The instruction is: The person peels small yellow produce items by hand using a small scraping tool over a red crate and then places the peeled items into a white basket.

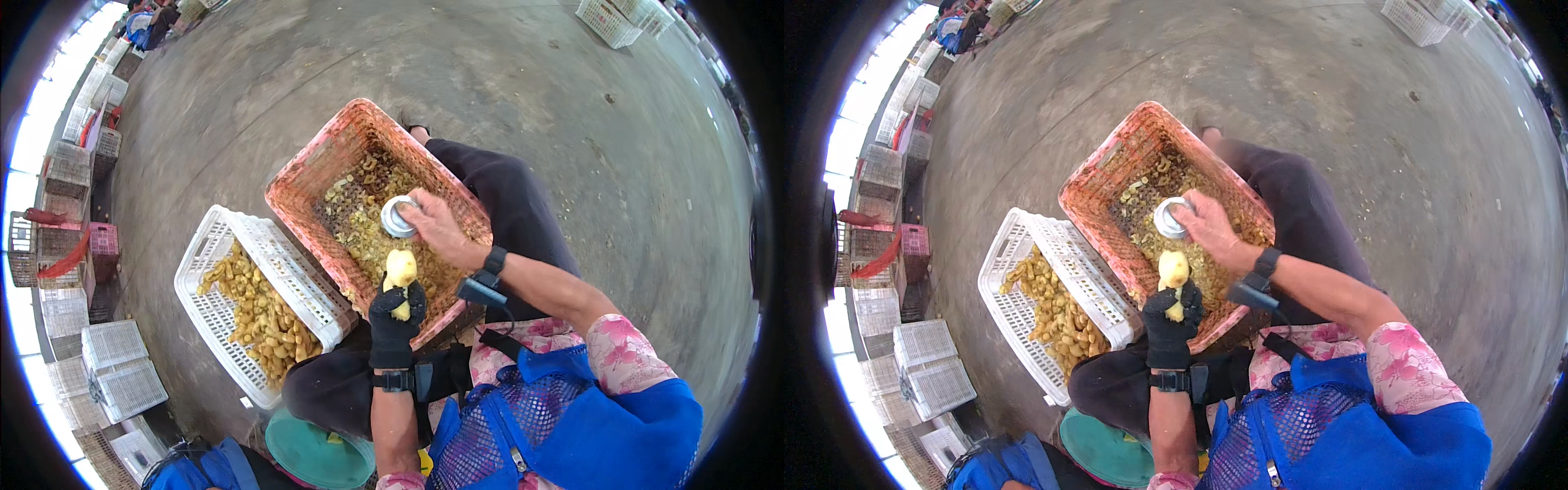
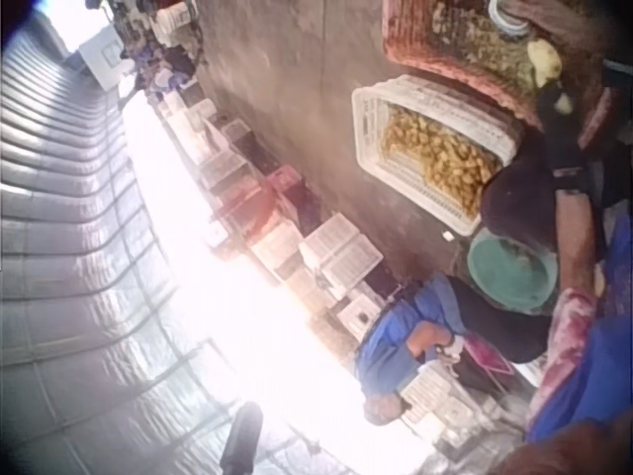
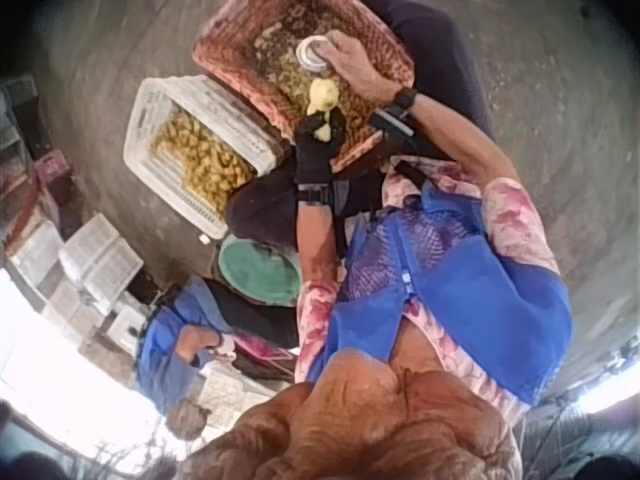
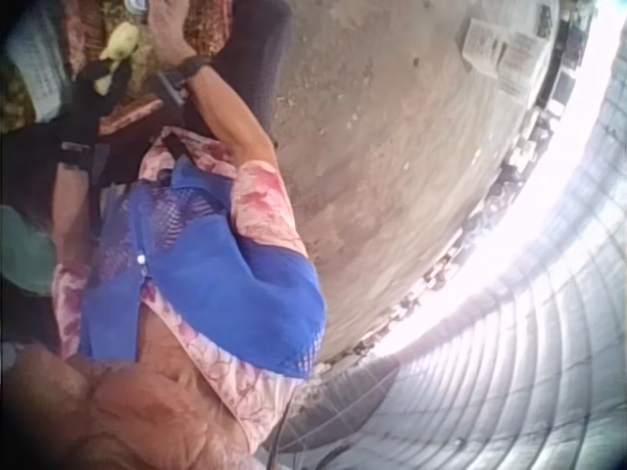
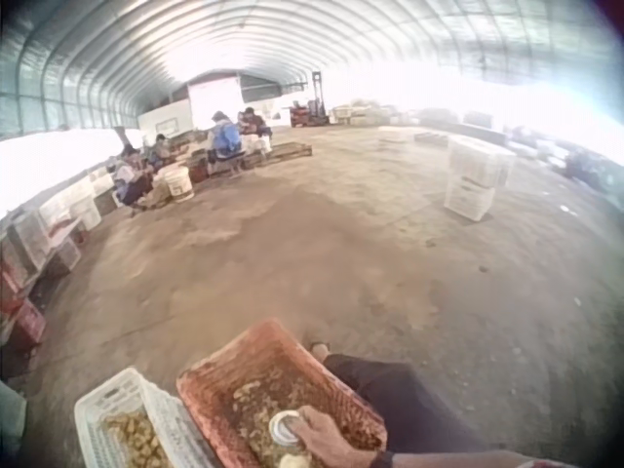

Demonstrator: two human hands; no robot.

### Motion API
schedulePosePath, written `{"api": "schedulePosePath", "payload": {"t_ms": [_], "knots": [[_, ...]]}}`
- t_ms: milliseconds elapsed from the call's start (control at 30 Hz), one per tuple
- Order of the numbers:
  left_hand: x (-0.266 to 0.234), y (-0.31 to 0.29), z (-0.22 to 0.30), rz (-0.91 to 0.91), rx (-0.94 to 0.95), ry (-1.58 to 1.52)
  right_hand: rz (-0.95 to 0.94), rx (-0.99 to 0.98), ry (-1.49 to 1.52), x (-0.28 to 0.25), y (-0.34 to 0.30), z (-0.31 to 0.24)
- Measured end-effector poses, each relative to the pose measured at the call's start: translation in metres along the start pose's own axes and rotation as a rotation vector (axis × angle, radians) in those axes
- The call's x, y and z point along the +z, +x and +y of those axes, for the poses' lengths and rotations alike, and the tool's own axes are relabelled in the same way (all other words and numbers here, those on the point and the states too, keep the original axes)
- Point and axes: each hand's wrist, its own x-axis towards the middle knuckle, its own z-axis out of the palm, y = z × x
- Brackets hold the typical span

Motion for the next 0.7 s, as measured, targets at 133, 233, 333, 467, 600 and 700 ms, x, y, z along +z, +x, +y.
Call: {"api": "schedulePosePath", "payload": {"t_ms": [133, 233, 333, 467, 600, 700], "knots": [[-0.010, 0.010, -0.017, 0.092, -0.028, 0.015, 0.007, 0.110, 0.299, 0.027, 0.000, 0.028], [-0.001, 0.013, -0.015, 0.156, 0.049, 0.154, 0.074, 0.209, 0.437, 0.023, 0.004, 0.033], [0.003, 0.018, -0.016, 0.147, 0.141, 0.477, 0.126, 0.190, 0.433, 0.018, 0.007, 0.046], [-0.028, 0.023, -0.027, 0.066, 0.447, 0.989, 0.117, 0.100, 0.276, 0.030, 0.003, 0.059], [-0.040, 0.030, -0.030, 0.227, 0.514, 1.183, 0.032, -0.107, 0.044, 0.049, -0.005, 0.071], [-0.074, 0.029, -0.020, 0.398, 0.599, 1.301, -0.066, -0.039, -0.047, 0.050, 0.002, 0.040]]}}
